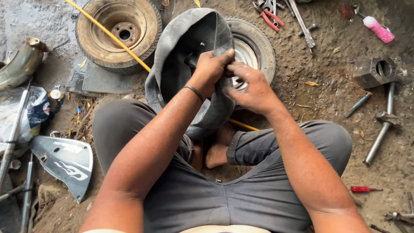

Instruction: The person removes a valve stem from a motorcycle tire, uses a tool to pry the tire bead, and then installs a new inner tube into the tire. The person then places the tire onto a rim.

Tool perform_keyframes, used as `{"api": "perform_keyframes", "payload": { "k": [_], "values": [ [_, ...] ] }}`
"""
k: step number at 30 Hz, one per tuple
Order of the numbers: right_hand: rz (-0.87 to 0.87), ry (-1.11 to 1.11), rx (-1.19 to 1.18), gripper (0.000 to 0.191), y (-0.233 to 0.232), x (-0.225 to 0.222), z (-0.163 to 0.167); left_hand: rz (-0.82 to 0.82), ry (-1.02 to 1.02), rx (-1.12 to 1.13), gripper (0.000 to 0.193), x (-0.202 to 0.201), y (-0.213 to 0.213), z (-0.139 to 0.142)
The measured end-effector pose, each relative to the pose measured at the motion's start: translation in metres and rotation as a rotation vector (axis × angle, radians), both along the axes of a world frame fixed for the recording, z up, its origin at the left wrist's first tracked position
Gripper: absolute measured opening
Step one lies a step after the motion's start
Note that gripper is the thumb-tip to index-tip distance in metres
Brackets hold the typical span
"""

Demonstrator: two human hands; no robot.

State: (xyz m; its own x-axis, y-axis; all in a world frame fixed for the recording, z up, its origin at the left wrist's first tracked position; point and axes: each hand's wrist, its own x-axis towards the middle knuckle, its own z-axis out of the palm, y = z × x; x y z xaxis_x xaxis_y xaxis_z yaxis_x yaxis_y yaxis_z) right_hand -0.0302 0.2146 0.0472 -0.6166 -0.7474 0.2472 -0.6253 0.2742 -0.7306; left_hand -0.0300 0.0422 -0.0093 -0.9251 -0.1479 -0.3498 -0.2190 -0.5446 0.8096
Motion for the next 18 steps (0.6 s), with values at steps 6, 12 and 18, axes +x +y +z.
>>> {"api": "perform_keyframes", "payload": {
  "k": [6,12,18],
  "values": [
    [-0.507,-0.35,-0.187,0.043,0.038,-0.031,0.005,-0.006,0.209,0.327,0.035,0.007,-0.027,0.054],
    [-0.148,-0.429,-0.231,0.097,0.046,-0.025,0.005,-0.03,0.61,0.498,0.047,0.039,-0.054,0.104],
    [-0.045,-0.465,-0.319,0.116,0.026,-0.015,0.01,-0.176,0.605,0.128,0.03,0.031,-0.033,0.086]
  ]
}}
